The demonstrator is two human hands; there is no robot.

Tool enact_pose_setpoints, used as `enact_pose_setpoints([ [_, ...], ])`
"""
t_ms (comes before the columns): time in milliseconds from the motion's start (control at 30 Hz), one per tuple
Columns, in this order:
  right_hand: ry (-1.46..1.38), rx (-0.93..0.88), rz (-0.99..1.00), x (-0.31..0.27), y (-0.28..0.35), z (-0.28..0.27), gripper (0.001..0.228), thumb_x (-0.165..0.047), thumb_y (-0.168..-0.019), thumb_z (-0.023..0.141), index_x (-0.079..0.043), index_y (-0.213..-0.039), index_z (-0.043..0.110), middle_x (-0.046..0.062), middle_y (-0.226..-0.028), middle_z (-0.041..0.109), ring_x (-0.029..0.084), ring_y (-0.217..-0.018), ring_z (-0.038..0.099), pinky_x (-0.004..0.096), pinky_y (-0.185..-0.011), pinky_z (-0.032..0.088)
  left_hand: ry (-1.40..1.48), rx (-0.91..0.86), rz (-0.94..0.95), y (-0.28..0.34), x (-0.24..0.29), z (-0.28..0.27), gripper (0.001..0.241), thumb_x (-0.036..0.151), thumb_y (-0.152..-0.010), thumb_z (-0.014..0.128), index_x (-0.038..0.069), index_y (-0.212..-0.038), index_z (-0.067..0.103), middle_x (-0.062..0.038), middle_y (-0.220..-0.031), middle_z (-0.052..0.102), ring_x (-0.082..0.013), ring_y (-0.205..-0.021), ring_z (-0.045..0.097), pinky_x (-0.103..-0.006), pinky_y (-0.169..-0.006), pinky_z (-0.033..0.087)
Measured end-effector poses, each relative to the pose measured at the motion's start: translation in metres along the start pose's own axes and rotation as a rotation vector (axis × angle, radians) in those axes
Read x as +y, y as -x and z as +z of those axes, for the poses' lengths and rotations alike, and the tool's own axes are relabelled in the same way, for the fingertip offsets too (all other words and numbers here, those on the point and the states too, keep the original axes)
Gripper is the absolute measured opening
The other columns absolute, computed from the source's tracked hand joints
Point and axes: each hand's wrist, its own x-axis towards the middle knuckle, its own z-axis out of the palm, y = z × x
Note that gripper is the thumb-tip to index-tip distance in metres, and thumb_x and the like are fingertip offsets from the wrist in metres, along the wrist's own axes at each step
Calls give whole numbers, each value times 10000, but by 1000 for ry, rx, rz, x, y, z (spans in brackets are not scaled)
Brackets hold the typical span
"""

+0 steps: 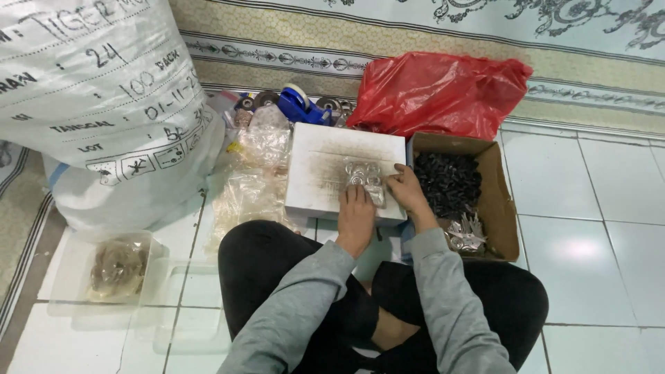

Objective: Packaging small metal rings and black plastic components into plastic bags on the floor.

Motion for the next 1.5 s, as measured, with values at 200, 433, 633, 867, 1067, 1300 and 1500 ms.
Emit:
enact_pose_setpoints([
  [200, 63, 56, -126, 67, -40, 7, 511, -90, -900, 597, -48, -1409, 603, 182, -1211, 708, 324, -1146, 673, 450, -963, 541, 136, 102, 64, -18, -13, 22, 118, 31, -934, 650, 16, -1021, 729, -169, -940, 709, -307, -970, 668, -426, -883, 499],
  [433, 289, -26, -244, 30, -13, 1, 752, -120, -774, 680, -212, -1509, 549, 193, -1547, 382, 396, -1360, 470, 532, -1158, 402, 912, -179, -409, -44, -50, 2, 257, 172, -1053, 488, 48, -1120, 703, -187, -965, 710, -354, -959, 703, -460, -816, 526],
  [633, 122, -168, -281, -23, -6, -9, 260, -172, -850, 805, -102, -1097, 762, 142, -1095, 762, 289, -1031, 689, 438, -900, 519, 1268, -272, -691, -47, -86, 82, 370, 174, -1049, 499, -58, -1291, 656, -253, -1136, 699, -336, -1064, 662, -475, -881, 535],
  [867, -56, 53, -127, -12, -5, 3, 533, -274, -928, 791, -30, -1359, 593, 171, -1144, 698, 237, -1033, 687, 397, -861, 590, 1188, -346, -894, -45, -69, -13, 502, 236, -1006, 494, -98, -1372, 581, -360, -1277, 631, -455, -1225, 633, -552, -923, 550],
  [1067, 483, 235, -621, 16, 33, 35, 614, -168, -1007, 513, -2, -1573, 342, 277, -1558, 350, 484, -1434, 333, 615, -1153, 282, 390, -48, -291, -26, -45, -29, 511, 130, -973, 528, -15, -1463, 505, -308, -1522, 418, -477, -1386, 426, -616, -1081, 366],
  [1300, 940, -58, -602, 25, 35, 43, 716, -293, -964, 385, -59, -1632, 275, 221, -1678, 279, 438, -1542, 214, 691, -1197, 110, 271, -487, -95, -19, -42, -4, 584, 322, -1100, 347, 158, -1654, 261, -165, -1738, 117, -401, -1586, 83, -629, -1256, 50],
  [1500, 610, 307, -356, 36, 22, 23, 575, -437, -1065, 443, 14, -1399, 571, 201, -1265, 570, 375, -1159, 595, 480, -948, 475, 303, -76, -544, -27, -49, 29, 512, 448, -1009, 559, 32, -1298, 628, -163, -1224, 570, -328, -1172, 545, -510, -964, 429],
])
